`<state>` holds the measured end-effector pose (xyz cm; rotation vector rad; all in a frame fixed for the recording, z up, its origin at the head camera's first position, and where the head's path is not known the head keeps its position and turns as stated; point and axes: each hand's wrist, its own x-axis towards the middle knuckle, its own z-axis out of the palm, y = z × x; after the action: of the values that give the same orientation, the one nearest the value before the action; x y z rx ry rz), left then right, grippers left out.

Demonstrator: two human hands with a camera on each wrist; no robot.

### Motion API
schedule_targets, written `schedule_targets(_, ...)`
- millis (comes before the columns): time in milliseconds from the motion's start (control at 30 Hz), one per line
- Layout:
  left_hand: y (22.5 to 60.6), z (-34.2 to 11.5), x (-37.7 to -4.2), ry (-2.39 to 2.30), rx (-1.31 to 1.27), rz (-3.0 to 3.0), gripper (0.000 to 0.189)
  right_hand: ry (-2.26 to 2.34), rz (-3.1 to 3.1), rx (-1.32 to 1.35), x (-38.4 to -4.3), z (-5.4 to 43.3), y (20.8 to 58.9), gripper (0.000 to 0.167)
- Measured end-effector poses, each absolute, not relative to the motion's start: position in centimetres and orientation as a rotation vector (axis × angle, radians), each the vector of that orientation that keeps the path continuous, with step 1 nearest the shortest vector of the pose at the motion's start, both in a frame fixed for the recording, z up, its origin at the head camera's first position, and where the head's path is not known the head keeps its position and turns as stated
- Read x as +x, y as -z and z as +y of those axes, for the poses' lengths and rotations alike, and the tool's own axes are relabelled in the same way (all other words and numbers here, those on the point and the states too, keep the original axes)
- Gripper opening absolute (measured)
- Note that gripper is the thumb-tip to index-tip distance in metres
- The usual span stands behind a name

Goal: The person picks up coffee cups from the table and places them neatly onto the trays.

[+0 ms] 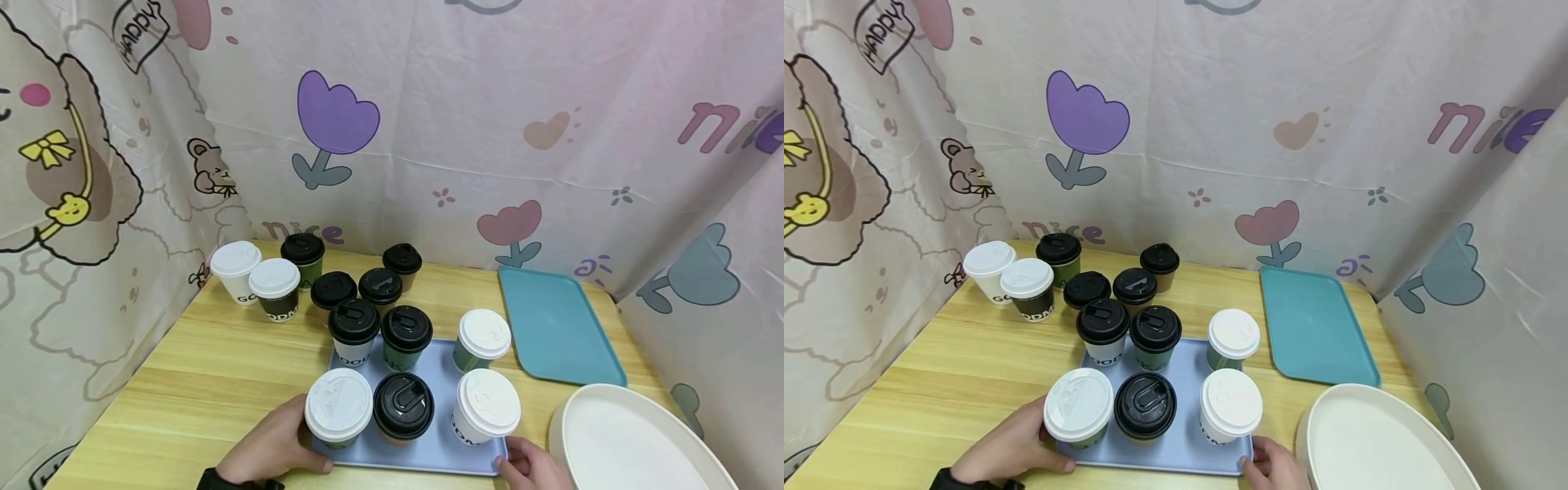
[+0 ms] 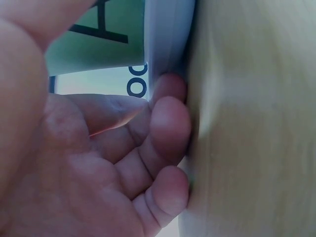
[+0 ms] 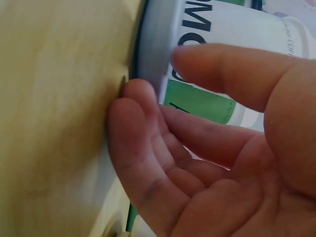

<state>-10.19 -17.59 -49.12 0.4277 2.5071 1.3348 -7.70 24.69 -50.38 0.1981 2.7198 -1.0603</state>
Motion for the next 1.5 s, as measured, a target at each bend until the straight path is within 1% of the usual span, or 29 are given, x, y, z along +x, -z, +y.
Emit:
schedule_targets(200,49.2,-17.6,-10.1,-1.359,0.413,2.485,0.108,0.995,2.784,0.265,-7.9,24.3,50.4,0.035)
schedule_targets(700,49.2,-17.7,-10.2,-1.323,0.429,2.508,0.108,0.950,2.793,0.251,-7.9,24.3,50.4,0.032)
schedule_targets(1000,49.1,-17.8,-10.1,-1.327,0.451,2.507,0.107,0.952,2.768,0.275,-7.9,24.2,50.5,0.027)
schedule_targets(1167,49.0,-18.0,-10.0,-1.324,0.468,2.503,0.105,0.945,2.805,0.253,-7.5,24.0,50.6,0.022)
schedule_targets(1300,49.0,-18.1,-9.8,-1.334,0.473,2.502,0.108,0.930,2.848,0.222,-7.3,23.8,50.7,0.020)
schedule_targets(1500,48.9,-18.4,-9.2,-1.371,0.397,2.440,0.107,0.979,2.841,0.190,-7.1,23.4,50.5,0.015)
